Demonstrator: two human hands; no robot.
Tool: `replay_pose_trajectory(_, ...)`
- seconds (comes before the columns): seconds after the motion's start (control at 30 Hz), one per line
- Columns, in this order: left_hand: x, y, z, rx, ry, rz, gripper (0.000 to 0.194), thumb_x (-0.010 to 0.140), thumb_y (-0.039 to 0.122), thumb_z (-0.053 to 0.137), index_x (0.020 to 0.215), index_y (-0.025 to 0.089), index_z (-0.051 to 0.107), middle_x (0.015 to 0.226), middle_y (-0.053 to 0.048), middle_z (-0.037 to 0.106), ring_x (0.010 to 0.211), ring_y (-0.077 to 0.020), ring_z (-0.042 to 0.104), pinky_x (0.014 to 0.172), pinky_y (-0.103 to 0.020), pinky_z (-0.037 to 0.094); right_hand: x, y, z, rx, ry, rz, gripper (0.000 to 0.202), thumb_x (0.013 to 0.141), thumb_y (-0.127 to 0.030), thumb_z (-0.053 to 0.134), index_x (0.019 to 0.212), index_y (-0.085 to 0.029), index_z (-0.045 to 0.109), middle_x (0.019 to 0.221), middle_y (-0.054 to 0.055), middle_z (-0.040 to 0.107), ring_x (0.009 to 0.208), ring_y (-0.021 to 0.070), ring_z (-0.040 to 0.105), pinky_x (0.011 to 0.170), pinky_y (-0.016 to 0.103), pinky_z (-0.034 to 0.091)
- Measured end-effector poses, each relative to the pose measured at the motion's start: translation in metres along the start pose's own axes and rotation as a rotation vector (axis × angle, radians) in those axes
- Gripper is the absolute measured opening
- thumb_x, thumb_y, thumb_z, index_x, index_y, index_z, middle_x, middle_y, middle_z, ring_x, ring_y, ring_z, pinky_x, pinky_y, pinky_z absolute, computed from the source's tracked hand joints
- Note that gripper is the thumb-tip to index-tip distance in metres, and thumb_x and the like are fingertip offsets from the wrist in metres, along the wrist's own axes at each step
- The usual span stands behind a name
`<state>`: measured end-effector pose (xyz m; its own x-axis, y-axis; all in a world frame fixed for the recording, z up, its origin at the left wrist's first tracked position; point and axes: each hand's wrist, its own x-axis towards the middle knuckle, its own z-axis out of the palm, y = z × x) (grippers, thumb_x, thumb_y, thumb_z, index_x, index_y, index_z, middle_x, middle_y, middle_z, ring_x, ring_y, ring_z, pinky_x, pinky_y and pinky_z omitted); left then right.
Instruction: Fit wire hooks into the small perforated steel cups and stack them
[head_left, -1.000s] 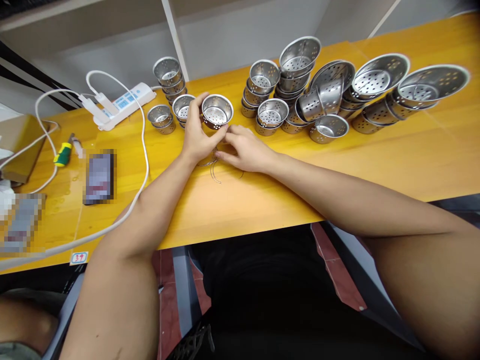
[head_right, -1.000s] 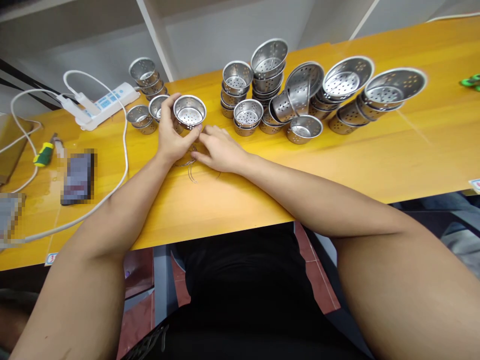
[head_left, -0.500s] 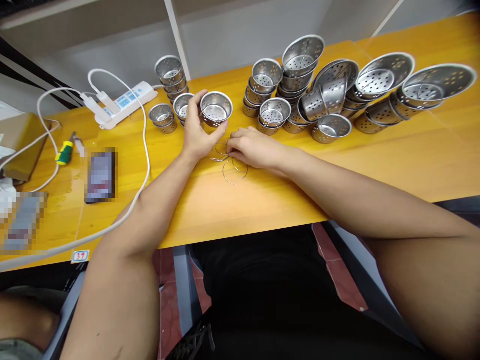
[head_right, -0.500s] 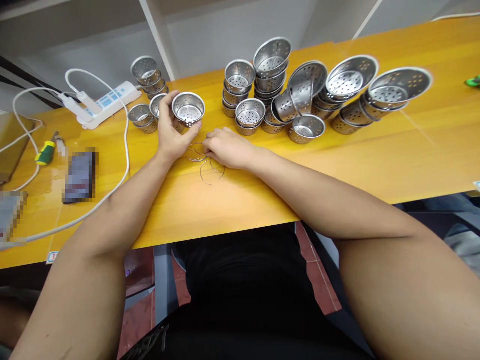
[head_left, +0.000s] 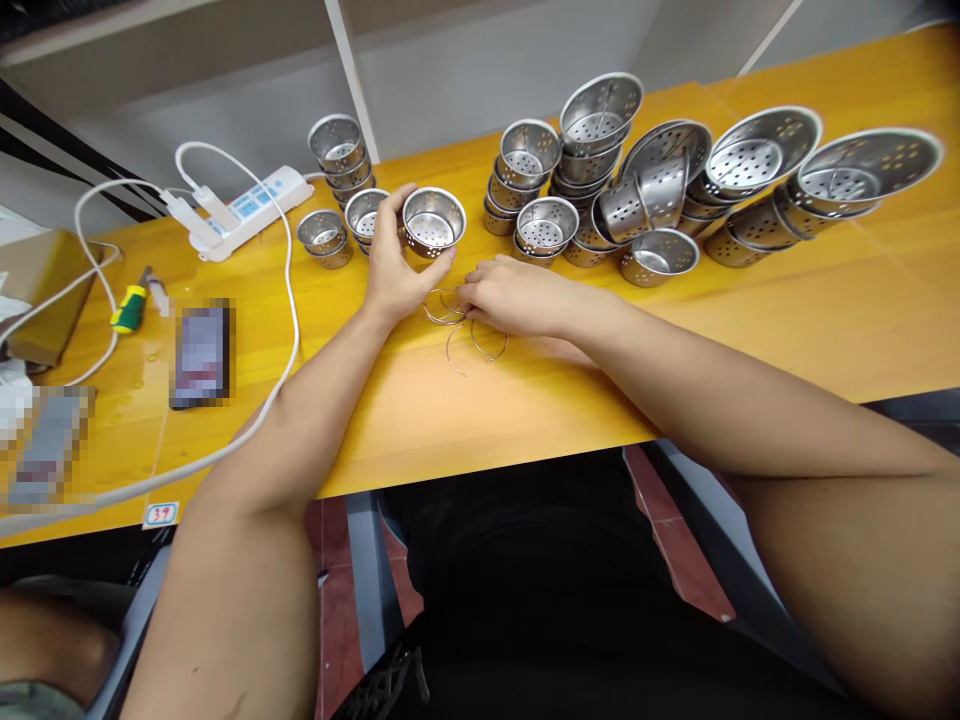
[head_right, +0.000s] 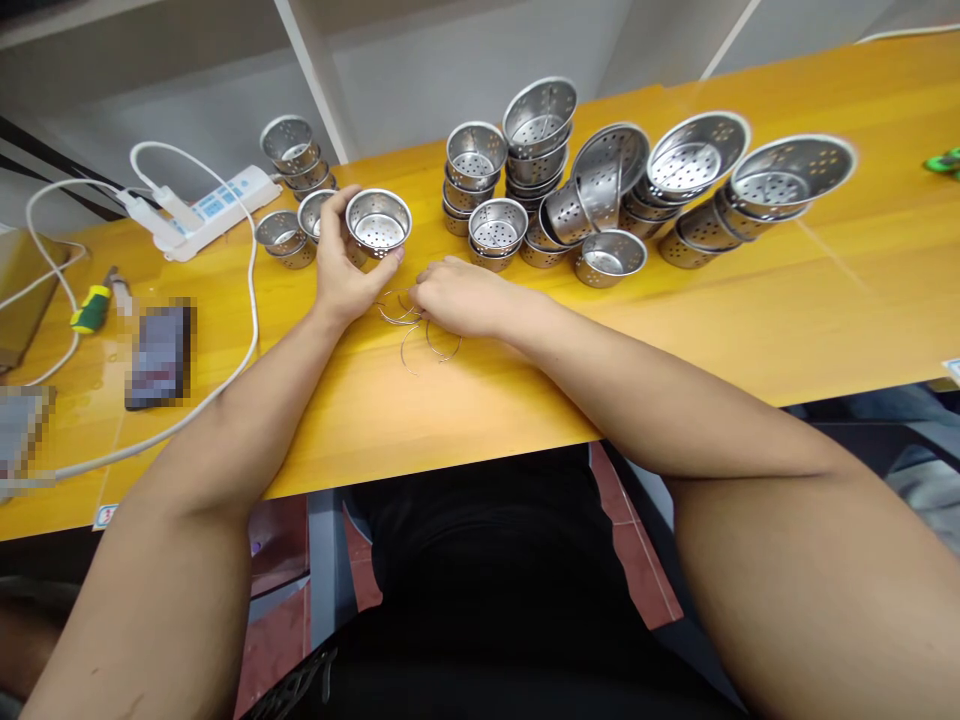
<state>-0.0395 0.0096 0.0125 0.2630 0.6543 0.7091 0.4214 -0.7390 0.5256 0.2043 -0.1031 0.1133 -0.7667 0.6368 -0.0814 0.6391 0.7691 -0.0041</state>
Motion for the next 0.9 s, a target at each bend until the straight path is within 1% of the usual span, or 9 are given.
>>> replay_pose_trajectory(0.17,0.000,0.000,0.001,0.008,0.008,0.016,0.100,0.095,0.085,0.082,0.171,0.036,0.039,0.172,-0.014,0.057,0.164,-0.0364,0.064,0.143,-0.056,0.052,0.001,-0.007,0.001,-0.066,-0.004,-0.005,0.032,0.111,-0.010,0.058,0.129,-0.002,0.082,0.125,0.026,0.083,0.118,0.0374,0.075,0.101,0.042,0.047)
replay_pose_trajectory(0.27,0.001,-0.003,0.000,0.005,0.012,0.019,0.102,0.094,0.087,0.083,0.171,0.036,0.040,0.170,-0.013,0.058,0.163,-0.0368,0.064,0.144,-0.056,0.051,-0.001,-0.010,-0.001,-0.061,-0.016,-0.007,0.031,0.109,-0.013,0.061,0.132,-0.002,0.080,0.128,0.027,0.079,0.115,0.0381,0.074,0.099,0.043,0.048)
replay_pose_trajectory(0.43,0.004,-0.002,-0.004,0.039,0.068,0.024,0.114,0.077,0.093,0.094,0.165,0.036,0.049,0.159,-0.013,0.061,0.158,-0.0411,0.064,0.144,-0.064,0.049,-0.008,-0.002,-0.006,0.122,0.052,0.030,0.021,0.109,-0.015,0.061,0.125,-0.011,0.075,0.126,0.021,0.077,0.096,0.0292,0.069,0.083,0.038,0.044)
replay_pose_trajectory(0.53,0.006,0.001,-0.005,0.048,0.090,-0.006,0.111,0.071,0.094,0.097,0.156,0.035,0.055,0.152,-0.012,0.063,0.150,-0.0400,0.066,0.139,-0.066,0.053,-0.013,0.005,-0.007,0.231,0.116,-0.001,0.012,0.106,-0.014,0.064,0.115,-0.016,0.072,0.120,0.016,0.077,0.089,0.0247,0.064,0.080,0.036,0.042)
replay_pose_trajectory(0.6,0.006,0.000,-0.005,0.030,0.092,-0.030,0.107,0.070,0.095,0.097,0.149,0.034,0.058,0.148,-0.011,0.063,0.148,-0.0391,0.067,0.138,-0.066,0.054,-0.015,0.010,-0.006,0.296,0.154,-0.018,0.011,0.104,-0.012,0.065,0.111,-0.018,0.071,0.115,0.013,0.077,0.087,0.0229,0.062,0.081,0.035,0.042)
replay_pose_trajectory(0.67,0.007,-0.002,-0.002,-0.010,0.091,-0.045,0.105,0.072,0.098,0.093,0.146,0.033,0.058,0.146,-0.011,0.064,0.147,-0.0381,0.067,0.137,-0.065,0.054,-0.016,0.015,-0.003,0.346,0.206,-0.043,0.016,0.102,-0.010,0.064,0.113,-0.018,0.072,0.112,0.011,0.077,0.088,0.0224,0.063,0.082,0.034,0.043)
replay_pose_trajectory(0.73,0.007,-0.006,0.000,-0.055,0.082,-0.046,0.105,0.074,0.102,0.088,0.146,0.033,0.055,0.145,-0.010,0.065,0.146,-0.0369,0.069,0.138,-0.065,0.053,-0.015,0.021,0.004,0.369,0.288,-0.097,0.020,0.105,-0.011,0.061,0.118,-0.018,0.074,0.110,0.010,0.078,0.090,0.0231,0.066,0.084,0.035,0.045)
replay_pose_trajectory(0.83,0.007,-0.008,0.003,-0.088,0.079,-0.039,0.107,0.077,0.104,0.085,0.148,0.032,0.051,0.143,-0.009,0.067,0.144,-0.0347,0.072,0.139,-0.061,0.052,-0.012,0.032,0.016,0.409,0.476,-0.217,0.020,0.116,-0.023,0.060,0.122,-0.021,0.079,0.110,0.008,0.080,0.093,0.0237,0.072,0.086,0.036,0.050)
replay_pose_trajectory(0.9,0.007,-0.007,0.003,-0.086,0.100,-0.036,0.107,0.077,0.101,0.087,0.149,0.032,0.049,0.144,-0.009,0.067,0.144,-0.0336,0.073,0.138,-0.057,0.054,-0.009,0.036,0.022,0.496,0.593,-0.255,0.022,0.119,-0.034,0.065,0.124,-0.022,0.082,0.107,0.007,0.083,0.092,0.0234,0.075,0.088,0.038,0.055)
